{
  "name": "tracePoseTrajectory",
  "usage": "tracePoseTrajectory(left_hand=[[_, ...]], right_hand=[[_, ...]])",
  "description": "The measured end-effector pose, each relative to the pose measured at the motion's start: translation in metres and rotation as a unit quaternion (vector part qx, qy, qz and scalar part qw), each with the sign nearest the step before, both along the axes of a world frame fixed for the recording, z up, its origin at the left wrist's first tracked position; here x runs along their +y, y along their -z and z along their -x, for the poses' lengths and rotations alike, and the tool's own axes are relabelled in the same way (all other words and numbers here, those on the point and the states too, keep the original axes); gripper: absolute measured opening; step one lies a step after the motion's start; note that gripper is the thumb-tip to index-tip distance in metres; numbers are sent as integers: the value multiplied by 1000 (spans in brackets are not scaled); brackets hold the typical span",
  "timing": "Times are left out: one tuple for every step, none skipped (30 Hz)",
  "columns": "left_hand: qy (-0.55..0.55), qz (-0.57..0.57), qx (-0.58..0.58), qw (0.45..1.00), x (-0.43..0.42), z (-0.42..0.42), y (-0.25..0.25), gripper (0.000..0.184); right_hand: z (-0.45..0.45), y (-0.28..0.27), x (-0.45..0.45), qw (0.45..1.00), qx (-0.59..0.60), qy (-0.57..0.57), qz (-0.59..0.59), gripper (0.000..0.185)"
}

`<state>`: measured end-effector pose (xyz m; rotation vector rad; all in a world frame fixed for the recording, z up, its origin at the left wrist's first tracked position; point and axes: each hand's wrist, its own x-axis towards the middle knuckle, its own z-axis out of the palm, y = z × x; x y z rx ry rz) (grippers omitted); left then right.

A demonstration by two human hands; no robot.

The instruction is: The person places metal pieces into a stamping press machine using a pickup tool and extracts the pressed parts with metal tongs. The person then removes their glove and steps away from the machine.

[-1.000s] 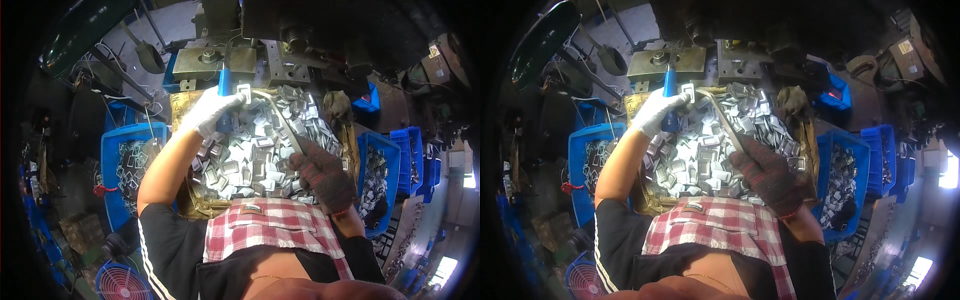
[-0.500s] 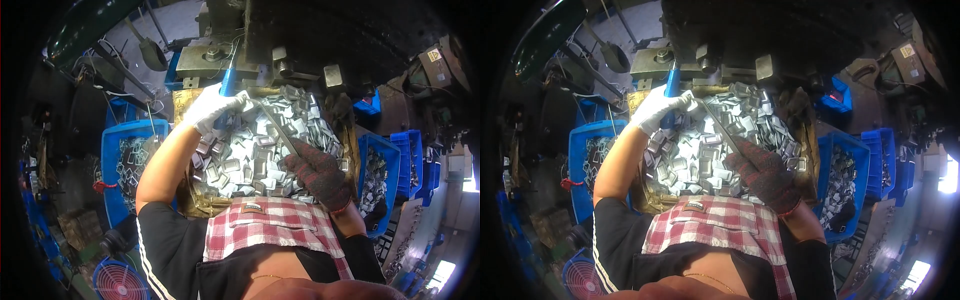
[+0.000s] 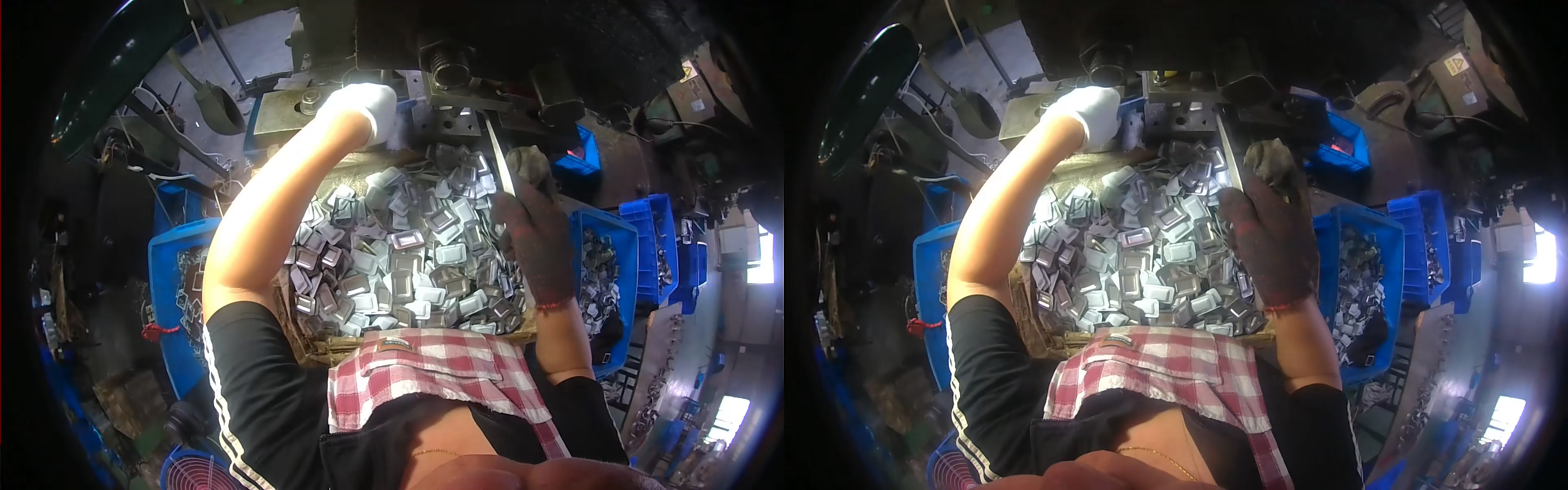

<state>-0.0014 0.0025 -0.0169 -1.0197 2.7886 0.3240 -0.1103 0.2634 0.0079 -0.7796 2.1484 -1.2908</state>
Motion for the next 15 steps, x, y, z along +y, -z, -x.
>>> tracePoseTrajectory(left_hand=[[-13,8,9,1000,1,-1,0,26],[-34,28,77,996,4,-6,6,26],[-55,49,145,987,10,-15,19,26],[-63,52,202,976,14,-24,35,28],[-67,56,258,962,18,-33,51,31],[-49,-24,226,973,34,-40,37,34],[-33,-104,193,975,48,-46,23,38],[-10,-57,216,975,50,-49,36,38],[12,-10,239,971,49,-56,58,38],[33,38,262,964,52,-60,62,37],[13,-11,217,976,52,-60,63,36],[-6,-59,173,983,56,-57,50,35],[-24,-106,128,986,58,-54,42,34],[-10,-92,135,987,58,-54,46,34],[5,-79,141,987,57,-55,51,33]], right_hand=[[3,8,-5,999,30,-19,7,30],[6,12,-9,997,61,-39,15,30],[6,10,-14,997,60,-49,-10,30],[6,5,-19,996,59,-59,-33,30],[6,3,-21,995,57,-66,-57,30],[4,5,-23,992,98,-69,-41,30],[1,7,-24,987,140,-73,-27,30],[1,11,-25,983,164,-76,-16,31],[1,16,-26,979,188,-79,-6,32],[6,27,-27,977,195,-81,-1,32],[9,34,-26,976,202,-84,5,33],[11,35,-23,960,256,-113,-22,29],[13,35,-18,939,310,-139,-48,27],[16,37,-16,912,379,-150,-52,27],[19,40,-14,879,448,-155,-54,27]])
